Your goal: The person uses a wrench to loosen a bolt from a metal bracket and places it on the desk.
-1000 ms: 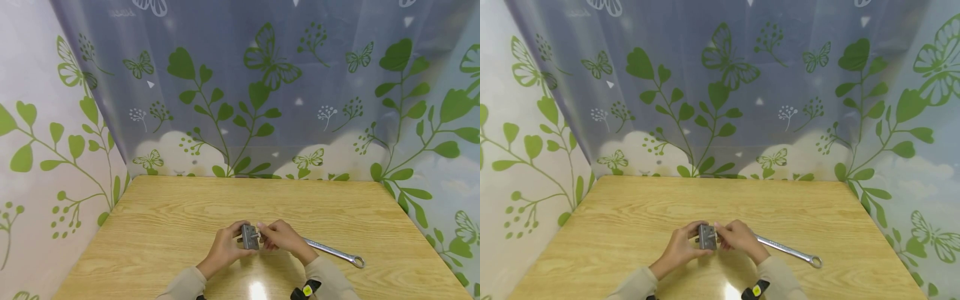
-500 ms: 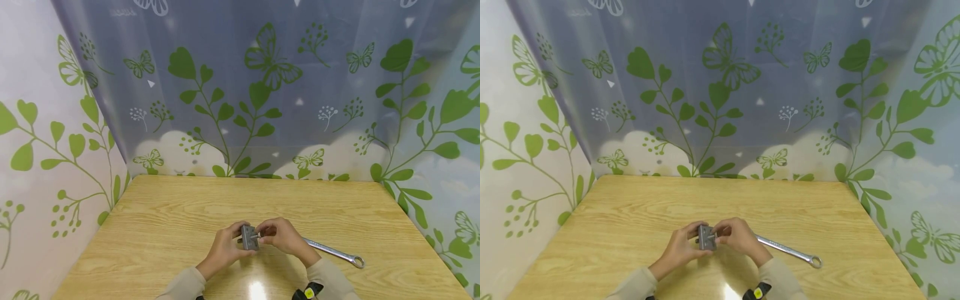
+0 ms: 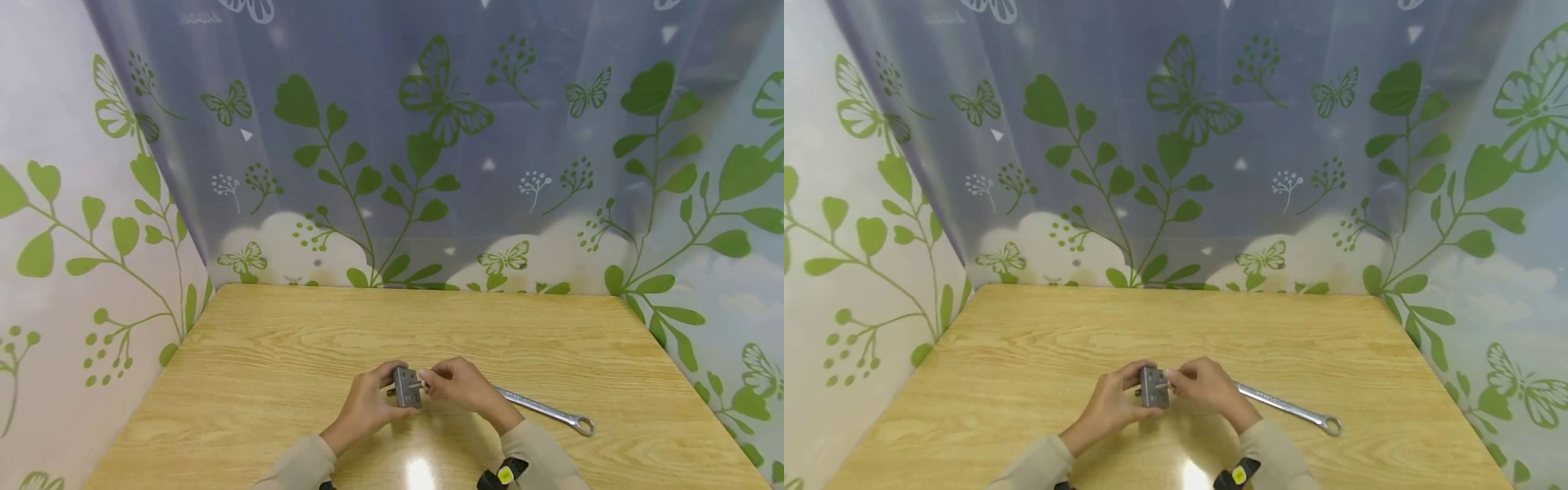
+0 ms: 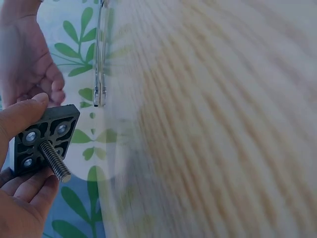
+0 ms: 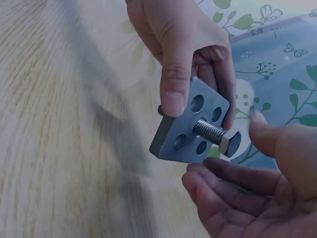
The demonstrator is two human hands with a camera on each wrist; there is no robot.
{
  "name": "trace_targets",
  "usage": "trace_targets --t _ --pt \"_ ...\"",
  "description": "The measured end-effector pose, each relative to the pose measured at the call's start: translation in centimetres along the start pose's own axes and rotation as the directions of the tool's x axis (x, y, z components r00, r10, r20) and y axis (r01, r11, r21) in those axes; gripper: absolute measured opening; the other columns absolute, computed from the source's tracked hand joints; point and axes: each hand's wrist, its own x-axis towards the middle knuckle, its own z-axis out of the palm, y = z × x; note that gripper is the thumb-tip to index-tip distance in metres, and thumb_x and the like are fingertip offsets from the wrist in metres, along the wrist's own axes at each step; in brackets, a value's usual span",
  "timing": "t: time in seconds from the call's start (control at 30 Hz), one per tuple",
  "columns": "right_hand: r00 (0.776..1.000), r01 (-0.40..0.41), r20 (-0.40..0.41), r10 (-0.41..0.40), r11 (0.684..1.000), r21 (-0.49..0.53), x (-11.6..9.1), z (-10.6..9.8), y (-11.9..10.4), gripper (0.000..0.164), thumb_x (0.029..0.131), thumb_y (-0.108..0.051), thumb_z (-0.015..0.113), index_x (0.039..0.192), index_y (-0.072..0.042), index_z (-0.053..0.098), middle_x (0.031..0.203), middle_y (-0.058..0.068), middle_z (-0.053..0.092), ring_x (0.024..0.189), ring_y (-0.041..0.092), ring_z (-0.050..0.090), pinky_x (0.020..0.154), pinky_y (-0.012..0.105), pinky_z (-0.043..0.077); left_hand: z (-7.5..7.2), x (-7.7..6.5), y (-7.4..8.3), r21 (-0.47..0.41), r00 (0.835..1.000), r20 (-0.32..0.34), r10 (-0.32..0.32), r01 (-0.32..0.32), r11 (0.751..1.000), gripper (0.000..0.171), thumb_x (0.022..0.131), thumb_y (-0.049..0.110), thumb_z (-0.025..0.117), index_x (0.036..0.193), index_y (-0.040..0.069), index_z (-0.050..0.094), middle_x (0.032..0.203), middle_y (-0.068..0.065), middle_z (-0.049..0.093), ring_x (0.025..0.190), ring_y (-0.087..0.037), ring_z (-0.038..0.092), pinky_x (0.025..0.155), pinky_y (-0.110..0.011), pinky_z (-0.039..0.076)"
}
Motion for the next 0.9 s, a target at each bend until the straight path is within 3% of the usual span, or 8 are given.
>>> trace_targets --t 0.13,0.27,0.4,0.6,0.73,0.9 --pt "0.997 -0.077 -0.002 0.078 0.994 0.075 0.17 0.16 0.36 0.057 0.099 -0.044 0.047 0.09 0.007 0.07 0.076 0.011 0.07 0.071 0.027 0.068 0.066 0.042 0.059 -0.03 0.03 0.04 0.011 1.0 -0.006 0.006 -0.006 1.0 0.068 0.067 0.011 0.088 0.125 -0.003 0.056 0.121 -0.019 0.064 0.105 -0.032 0.066 0.087 -0.031 0.056" --pt "0.996 -0.095 0.004 0.095 0.993 0.075 0.32 0.33 0.47 0.058 0.099 -0.046 0.047 0.083 0.005 0.07 0.069 0.007 0.067 0.063 0.021 0.065 0.061 0.041 0.058 -0.08 0.02 0.1 0.016 1.0 -0.006 0.008 -0.008 1.0 0.068 0.067 0.012 0.088 0.126 -0.002 0.056 0.12 -0.019 0.064 0.105 -0.031 0.066 0.088 -0.032 0.056" --pt "0.999 -0.037 0.022 0.036 0.998 0.045 0.39 0.29 0.32 0.051 0.098 -0.041 0.052 0.082 0.005 0.068 0.067 0.006 0.064 0.061 0.017 0.06 0.059 0.041 0.056 -0.17 0.02 0.12 0.013 1.0 -0.001 0.011 -0.011 1.0 0.068 0.068 0.014 0.087 0.126 -0.002 0.056 0.121 -0.017 0.064 0.105 -0.03 0.066 0.088 -0.031 0.056" --pt "0.995 0.095 0.0 -0.095 0.995 -0.042 0.27 -0.08 0.23 0.015 0.089 -0.016 0.068 0.099 -0.005 0.071 0.088 0.006 0.069 0.077 0.019 0.065 0.069 0.034 0.057 -0.23 0.05 0.2 0.011 1.0 0.001 0.017 -0.017 1.0 0.068 0.068 0.013 0.087 0.126 -0.002 0.055 0.121 -0.017 0.064 0.106 -0.031 0.066 0.088 -0.031 0.056" --pt "0.988 0.151 -0.02 -0.153 0.986 -0.064 0.19 -0.2 0.15 0.019 0.083 -0.001 0.071 0.101 -0.008 0.073 0.099 0.008 0.07 0.084 0.02 0.066 0.072 0.028 0.056 -0.18 0.12 0.2 -0.001 1.0 0.0 0.009 -0.009 1.0 0.068 0.068 0.014 0.087 0.126 -0.002 0.056 0.122 -0.018 0.064 0.106 -0.031 0.066 0.087 -0.032 0.056" --pt "0.985 0.171 -0.025 -0.173 0.983 -0.061 0.11 -0.2 0.07 0.02 0.082 0.002 0.072 0.1 -0.007 0.074 0.099 0.01 0.071 0.085 0.02 0.066 0.072 0.023 0.056 -0.1 0.14 0.22 -0.011 1.0 -0.005 -0.005 0.005 1.0 0.068 0.068 0.015 0.088 0.126 -0.001 0.056 0.122 -0.018 0.064 0.106 -0.03 0.066 0.088 -0.032 0.056"
